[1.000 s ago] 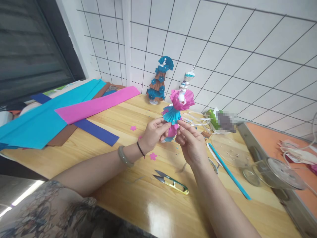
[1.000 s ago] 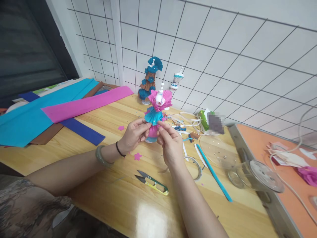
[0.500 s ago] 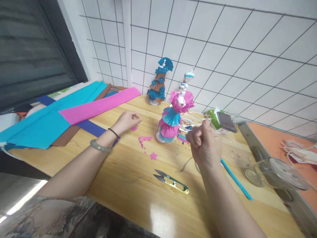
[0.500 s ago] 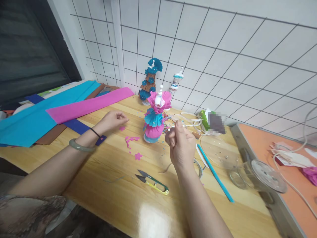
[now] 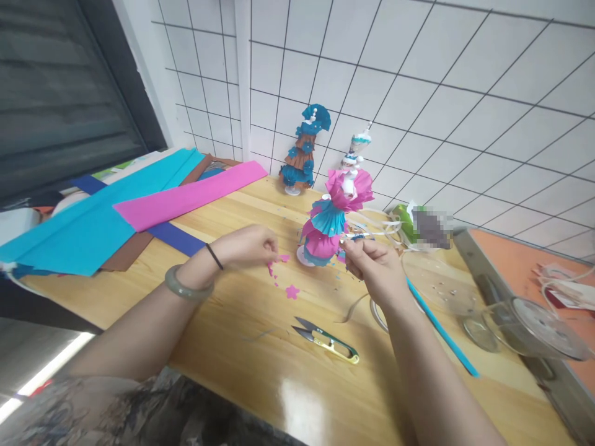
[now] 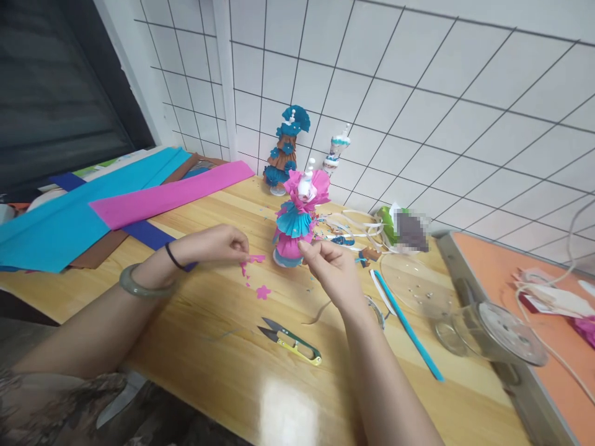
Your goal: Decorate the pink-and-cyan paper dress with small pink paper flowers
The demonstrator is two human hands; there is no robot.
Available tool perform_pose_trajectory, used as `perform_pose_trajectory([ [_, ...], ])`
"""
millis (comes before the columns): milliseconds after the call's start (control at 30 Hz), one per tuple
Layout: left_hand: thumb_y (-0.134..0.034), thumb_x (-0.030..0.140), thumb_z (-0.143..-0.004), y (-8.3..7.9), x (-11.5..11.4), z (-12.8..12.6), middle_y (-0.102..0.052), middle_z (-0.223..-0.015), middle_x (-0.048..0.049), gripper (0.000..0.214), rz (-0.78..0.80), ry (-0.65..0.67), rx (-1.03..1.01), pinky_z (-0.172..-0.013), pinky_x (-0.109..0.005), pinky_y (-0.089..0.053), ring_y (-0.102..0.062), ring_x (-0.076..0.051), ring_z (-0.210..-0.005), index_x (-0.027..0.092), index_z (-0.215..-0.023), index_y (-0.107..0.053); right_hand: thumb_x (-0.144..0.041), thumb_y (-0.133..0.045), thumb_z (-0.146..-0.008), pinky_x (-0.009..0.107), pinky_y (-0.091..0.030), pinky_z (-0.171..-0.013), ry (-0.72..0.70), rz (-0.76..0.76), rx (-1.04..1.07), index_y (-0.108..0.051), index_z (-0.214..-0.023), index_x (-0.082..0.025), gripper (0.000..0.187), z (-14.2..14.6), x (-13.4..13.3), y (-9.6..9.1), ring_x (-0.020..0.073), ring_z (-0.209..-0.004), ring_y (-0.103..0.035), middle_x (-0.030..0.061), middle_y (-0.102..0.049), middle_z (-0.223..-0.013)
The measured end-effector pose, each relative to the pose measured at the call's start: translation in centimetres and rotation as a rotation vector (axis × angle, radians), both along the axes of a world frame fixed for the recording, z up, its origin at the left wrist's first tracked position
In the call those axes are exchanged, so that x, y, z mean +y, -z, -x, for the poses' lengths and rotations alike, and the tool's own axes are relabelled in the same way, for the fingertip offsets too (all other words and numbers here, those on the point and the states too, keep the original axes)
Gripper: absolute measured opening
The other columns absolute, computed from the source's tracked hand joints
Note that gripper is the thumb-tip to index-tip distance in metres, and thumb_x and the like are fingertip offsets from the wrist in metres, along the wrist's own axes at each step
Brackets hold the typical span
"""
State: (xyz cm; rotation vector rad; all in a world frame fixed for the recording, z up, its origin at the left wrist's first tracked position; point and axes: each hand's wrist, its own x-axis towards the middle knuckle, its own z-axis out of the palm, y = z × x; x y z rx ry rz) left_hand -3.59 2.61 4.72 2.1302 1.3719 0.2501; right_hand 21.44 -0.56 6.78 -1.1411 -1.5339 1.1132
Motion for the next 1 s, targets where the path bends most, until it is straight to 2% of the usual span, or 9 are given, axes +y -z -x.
perform_pose_trajectory([
  [67, -0.052, 0.035, -0.071, -0.1, -1.3, -1.6, -0.067, -0.069, 0.0005, 0.023, 0.056, 0.159, -0.024, -0.051, -0.02, -0.034, -0.057, -0.01, -0.059, 0.019, -0.079, -0.066, -0.044, -0.064, -0.072, 0.022, -0.019, -0.043, -0.013, -0.009, -0.046, -0.048, -0.05, -0.016, 0.038, 0.0, 0.3, 0.3, 0.0053, -0.043, -0.027, -0.0064, -0.035, -0.042],
  [167, -0.057, 0.037, -0.068, 1.0, -2.6, -3.6, -0.065, -0.067, -0.0025, 0.025, -0.061, 0.255, 0.066, -0.051, -0.023, -0.032, -0.055, -0.013, -0.058, 0.016, -0.079, -0.066, -0.044, -0.063, -0.071, 0.022, -0.019, -0.043, -0.044, 0.007, -0.093, -0.048, -0.052, -0.016, 0.037, 0.0, 0.4, 0.3, 0.0053, -0.043, -0.027, -0.0064, -0.035, -0.044],
  [233, -0.056, 0.035, -0.07, 2.1, -2.8, -4.5, -0.065, -0.07, -0.0037, 0.022, -0.118, 0.268, 0.112, -0.052, -0.024, -0.032, -0.056, -0.015, -0.064, 0.017, -0.078, -0.065, -0.045, -0.063, -0.071, 0.022, -0.019, -0.043, -0.074, 0.015, -0.123, -0.047, -0.052, -0.016, 0.038, 0.0, 0.3, 0.2, 0.0051, -0.044, -0.026, -0.0066, -0.034, -0.044],
  [367, -0.056, 0.034, -0.071, 3.3, -2.8, -5.1, -0.064, -0.072, -0.0054, 0.017, -0.049, 0.219, 0.137, -0.051, -0.025, -0.03, -0.055, -0.017, -0.064, 0.018, -0.072, -0.062, -0.045, -0.063, -0.071, 0.021, -0.019, -0.042, -0.222, 0.049, -0.224, -0.046, -0.051, -0.016, 0.039, 0.0, 0.0, -0.3, 0.0043, -0.044, -0.025, -0.007, -0.032, -0.045],
  [500, -0.059, 0.027, -0.068, 3.0, -2.6, -4.8, -0.06, -0.062, -0.0011, 0.009, 0.035, 0.227, 0.027, -0.048, -0.024, -0.028, -0.05, -0.013, -0.054, 0.019, -0.066, -0.06, -0.044, -0.063, -0.071, 0.018, -0.022, -0.04, -0.468, 0.182, -0.361, -0.05, -0.056, -0.015, 0.035, -0.3, -0.3, -0.2, 0.0039, -0.043, -0.029, -0.0069, -0.035, -0.047],
  [633, -0.057, 0.025, -0.069, 2.0, -2.4, -4.3, -0.056, -0.055, 0.0014, 0.01, 0.071, 0.26, -0.189, -0.046, -0.022, -0.029, -0.047, -0.01, -0.05, 0.018, -0.062, -0.058, -0.045, -0.06, -0.073, 0.017, -0.036, -0.041, -0.669, 0.349, -0.441, -0.056, -0.062, -0.016, 0.031, -0.8, -0.5, 0.5, 0.0053, -0.045, -0.04, -0.0046, -0.045, -0.052],
  [733, -0.059, 0.031, -0.07, 1.1, -2.3, -4.2, -0.058, -0.058, 0.0003, 0.014, 0.201, 0.236, -0.328, -0.047, -0.02, -0.035, -0.051, -0.01, -0.051, 0.017, -0.067, -0.057, -0.043, -0.06, -0.073, 0.018, -0.043, -0.045, -0.666, 0.386, -0.463, -0.063, -0.073, -0.017, 0.027, -0.8, -0.5, 0.7, 0.0071, -0.05, -0.048, -0.0029, -0.052, -0.058],
  [867, -0.061, 0.035, -0.071, 0.4, -2.5, -4.2, -0.059, -0.059, -0.0001, 0.021, 0.447, 0.192, -0.477, -0.049, -0.022, -0.045, -0.056, -0.011, -0.05, 0.016, -0.078, -0.053, -0.04, -0.059, -0.075, 0.018, -0.042, -0.049, -0.58, 0.335, -0.477, -0.064, -0.087, -0.017, 0.027, -0.2, -0.4, 0.8, 0.0077, -0.055, -0.052, -0.0017, -0.058, -0.066],
  [1000, -0.062, 0.03, -0.07, 0.3, -2.7, -4.4, -0.057, -0.06, 0.0017, 0.021, 0.458, 0.203, -0.566, -0.047, -0.02, -0.045, -0.055, -0.008, -0.049, 0.016, -0.08, -0.051, -0.041, -0.058, -0.077, 0.02, -0.044, -0.055, -0.607, 0.346, -0.372, -0.063, -0.089, -0.015, 0.029, 0.4, -0.4, 1.0, 0.0078, -0.057, -0.052, -0.0005, -0.059, -0.07],
])
